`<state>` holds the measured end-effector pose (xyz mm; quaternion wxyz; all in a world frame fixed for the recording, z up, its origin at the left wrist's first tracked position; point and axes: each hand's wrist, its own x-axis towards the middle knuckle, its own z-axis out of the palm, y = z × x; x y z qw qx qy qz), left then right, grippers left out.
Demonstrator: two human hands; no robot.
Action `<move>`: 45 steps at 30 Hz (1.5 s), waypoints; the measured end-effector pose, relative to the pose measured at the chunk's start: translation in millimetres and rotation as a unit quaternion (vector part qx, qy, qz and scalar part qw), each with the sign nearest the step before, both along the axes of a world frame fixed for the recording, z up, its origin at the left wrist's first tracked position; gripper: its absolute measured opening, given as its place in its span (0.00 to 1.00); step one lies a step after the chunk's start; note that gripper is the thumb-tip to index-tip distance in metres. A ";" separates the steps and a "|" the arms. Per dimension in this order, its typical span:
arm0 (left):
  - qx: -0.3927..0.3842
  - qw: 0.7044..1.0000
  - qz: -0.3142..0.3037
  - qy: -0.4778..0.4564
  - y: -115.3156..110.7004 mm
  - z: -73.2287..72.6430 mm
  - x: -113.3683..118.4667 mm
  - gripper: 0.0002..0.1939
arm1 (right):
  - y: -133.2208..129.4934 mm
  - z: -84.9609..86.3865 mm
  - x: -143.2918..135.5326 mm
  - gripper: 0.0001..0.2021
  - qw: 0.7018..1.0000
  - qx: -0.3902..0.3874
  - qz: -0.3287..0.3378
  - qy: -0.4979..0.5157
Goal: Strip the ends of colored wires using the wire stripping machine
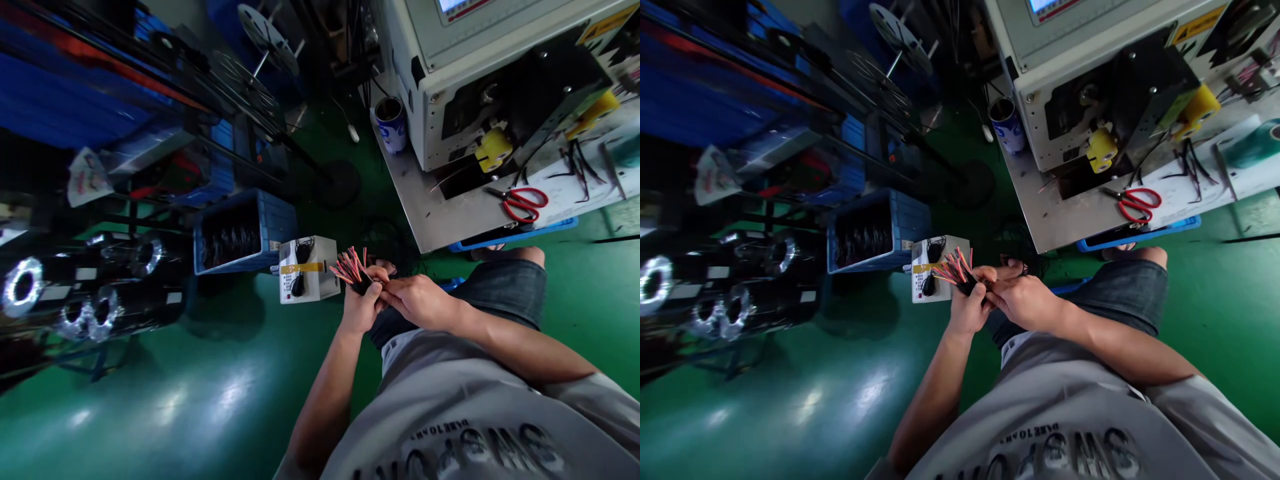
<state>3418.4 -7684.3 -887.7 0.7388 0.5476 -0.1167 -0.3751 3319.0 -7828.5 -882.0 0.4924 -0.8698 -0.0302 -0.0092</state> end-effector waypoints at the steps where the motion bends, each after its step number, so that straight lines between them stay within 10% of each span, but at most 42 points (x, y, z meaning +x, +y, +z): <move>1: 0.003 1.000 -0.005 -0.007 -0.3 0.6 -0.7 0.22 | 0.6 1.0 0.3 0.15 1.000 -0.017 0.001 0.008; 6: 0.041 0.994 0.064 -0.080 -4.7 -1.7 -6.5 0.22 | 6.4 6.4 -2.1 0.13 0.997 -0.061 -0.022 0.049; 16: 0.000 0.998 0.064 -0.024 -2.6 13.3 2.9 0.25 | -39.1 -14.2 -4.7 0.13 0.978 0.160 -0.123 0.050; 22: -0.025 0.998 0.007 0.061 1.8 10.6 1.7 0.27 | -119.2 -32.2 45.6 0.17 0.775 0.408 -0.482 -0.042; 31: 0.021 0.998 0.009 0.057 3.6 7.6 -2.8 0.29 | -132.1 -12.6 81.1 0.08 0.652 0.621 -0.426 -0.089; 45: 0.011 0.998 -0.001 0.058 -7.8 6.3 -2.1 0.29 | -153.0 -16.9 83.7 0.15 0.642 0.592 -0.473 -0.117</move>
